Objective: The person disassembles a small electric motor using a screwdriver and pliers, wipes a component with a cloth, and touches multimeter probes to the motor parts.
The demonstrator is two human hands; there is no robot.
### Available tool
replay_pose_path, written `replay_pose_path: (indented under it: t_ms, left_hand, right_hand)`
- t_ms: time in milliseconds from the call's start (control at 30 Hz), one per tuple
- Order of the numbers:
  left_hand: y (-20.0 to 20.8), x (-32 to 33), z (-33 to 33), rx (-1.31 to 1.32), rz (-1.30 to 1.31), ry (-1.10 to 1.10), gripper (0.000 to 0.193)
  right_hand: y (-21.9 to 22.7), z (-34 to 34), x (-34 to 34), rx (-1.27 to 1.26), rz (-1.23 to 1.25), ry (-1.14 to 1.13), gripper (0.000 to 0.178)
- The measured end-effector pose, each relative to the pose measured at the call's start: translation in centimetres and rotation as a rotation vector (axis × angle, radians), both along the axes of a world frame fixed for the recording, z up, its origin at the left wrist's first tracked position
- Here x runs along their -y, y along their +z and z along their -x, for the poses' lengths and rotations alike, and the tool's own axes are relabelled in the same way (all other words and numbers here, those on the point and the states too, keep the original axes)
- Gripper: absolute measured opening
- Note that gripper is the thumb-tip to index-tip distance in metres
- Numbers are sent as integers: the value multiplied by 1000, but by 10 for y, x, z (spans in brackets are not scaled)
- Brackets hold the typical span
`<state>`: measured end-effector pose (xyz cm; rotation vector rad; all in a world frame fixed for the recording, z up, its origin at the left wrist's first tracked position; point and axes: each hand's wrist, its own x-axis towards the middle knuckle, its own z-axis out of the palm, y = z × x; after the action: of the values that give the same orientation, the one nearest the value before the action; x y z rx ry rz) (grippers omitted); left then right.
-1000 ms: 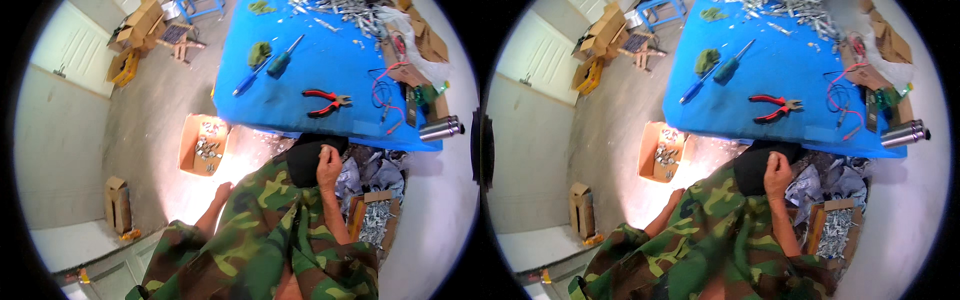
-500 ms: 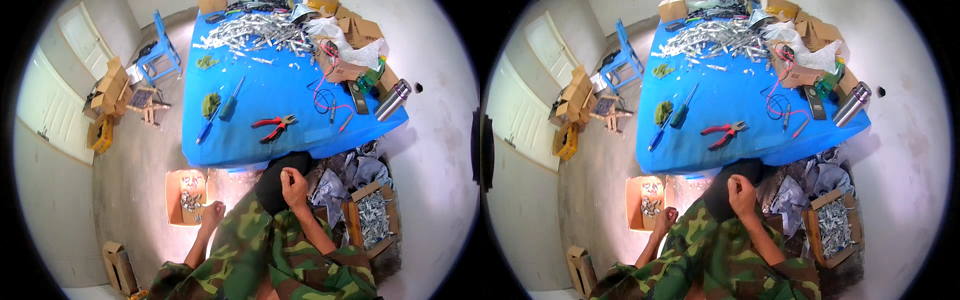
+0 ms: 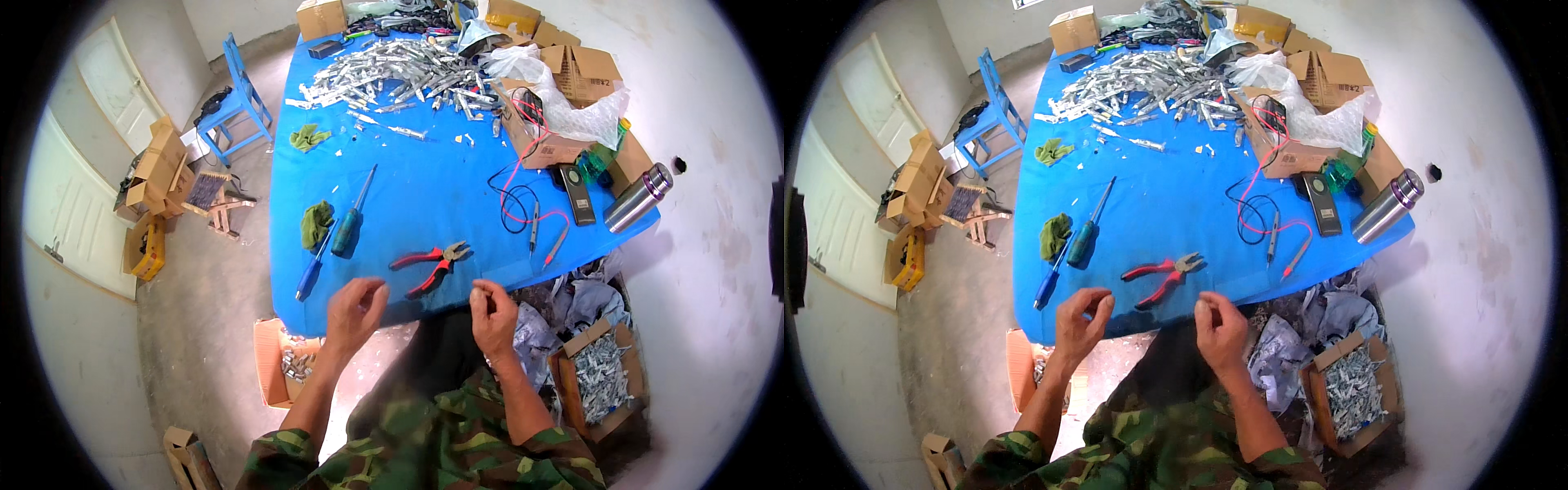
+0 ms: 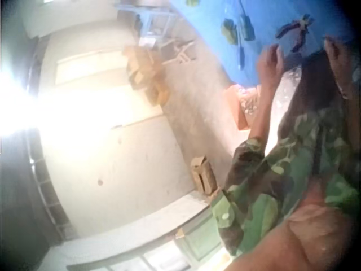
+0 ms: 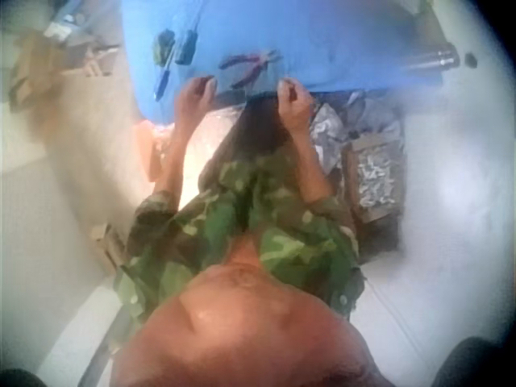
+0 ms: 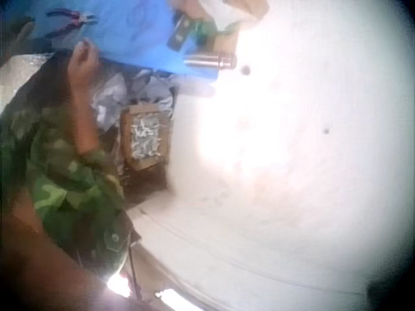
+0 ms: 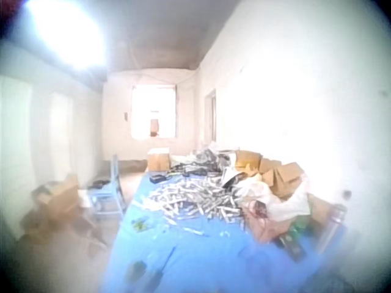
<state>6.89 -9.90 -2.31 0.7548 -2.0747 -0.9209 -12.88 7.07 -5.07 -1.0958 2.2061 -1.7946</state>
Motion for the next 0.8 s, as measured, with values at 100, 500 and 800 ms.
replay_pose_path:
  t_ms: [100,500,800]
  left_hand:
    - [2,38,38,-16,18,-16,13]
    - [-36,139,158,-47,-108,-24,17]
    - [-49,140,163,-54,-173,-44,19]
  right_hand:
    - [12,37,38,9,-54,16,21]
    - [-1,164,253,-135,-263,63,37]
    - [-21,204,347,-294,-286,42,52]
